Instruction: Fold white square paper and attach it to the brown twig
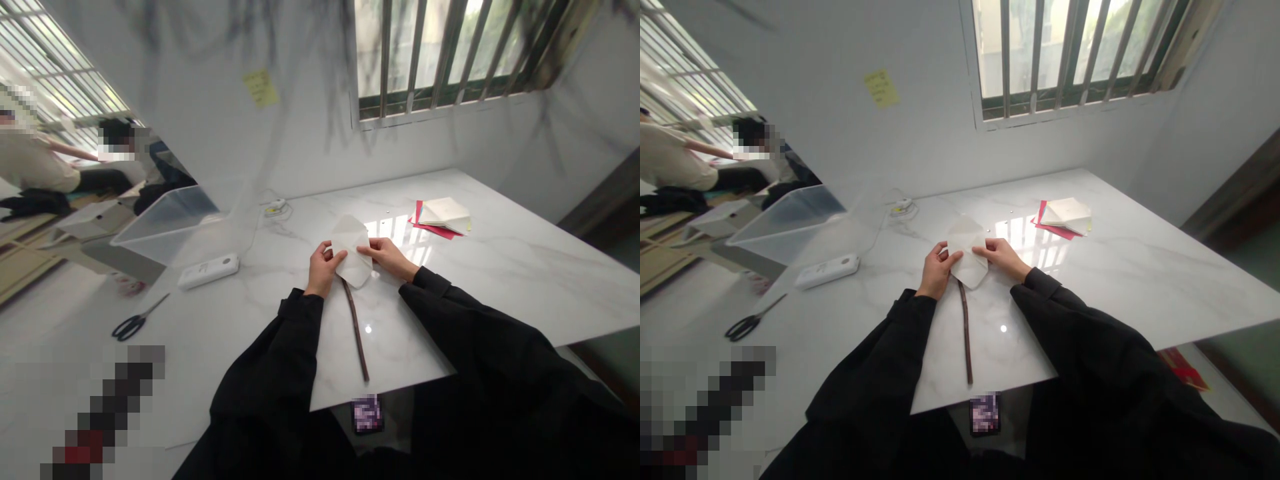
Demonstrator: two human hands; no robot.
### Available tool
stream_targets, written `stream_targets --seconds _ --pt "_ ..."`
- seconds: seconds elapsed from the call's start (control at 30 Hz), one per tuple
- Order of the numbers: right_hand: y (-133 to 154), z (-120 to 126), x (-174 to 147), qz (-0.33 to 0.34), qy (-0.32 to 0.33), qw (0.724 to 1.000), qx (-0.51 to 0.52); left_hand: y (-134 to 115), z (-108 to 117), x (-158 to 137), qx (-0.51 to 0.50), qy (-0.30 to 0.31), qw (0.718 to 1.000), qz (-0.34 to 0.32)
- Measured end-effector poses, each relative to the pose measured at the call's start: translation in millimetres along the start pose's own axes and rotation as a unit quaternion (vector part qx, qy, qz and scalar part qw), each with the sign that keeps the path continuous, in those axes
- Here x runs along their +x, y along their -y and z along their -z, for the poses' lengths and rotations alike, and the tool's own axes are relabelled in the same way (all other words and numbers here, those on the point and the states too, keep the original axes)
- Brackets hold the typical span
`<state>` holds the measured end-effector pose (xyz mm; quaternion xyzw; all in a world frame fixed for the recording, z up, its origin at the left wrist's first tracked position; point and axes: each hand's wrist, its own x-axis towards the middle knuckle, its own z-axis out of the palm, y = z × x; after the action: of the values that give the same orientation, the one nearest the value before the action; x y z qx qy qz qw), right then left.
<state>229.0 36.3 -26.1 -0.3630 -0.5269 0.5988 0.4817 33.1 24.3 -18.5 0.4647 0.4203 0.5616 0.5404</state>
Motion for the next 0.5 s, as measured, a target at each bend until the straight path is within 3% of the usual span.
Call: stream_targets --seconds 0.5 --pt "3.0 1.6 -0.9 0.000 -0.002 0.999 -0.035 4.3 -0.9 1.6 -0.003 0.026 1.000 0.000"
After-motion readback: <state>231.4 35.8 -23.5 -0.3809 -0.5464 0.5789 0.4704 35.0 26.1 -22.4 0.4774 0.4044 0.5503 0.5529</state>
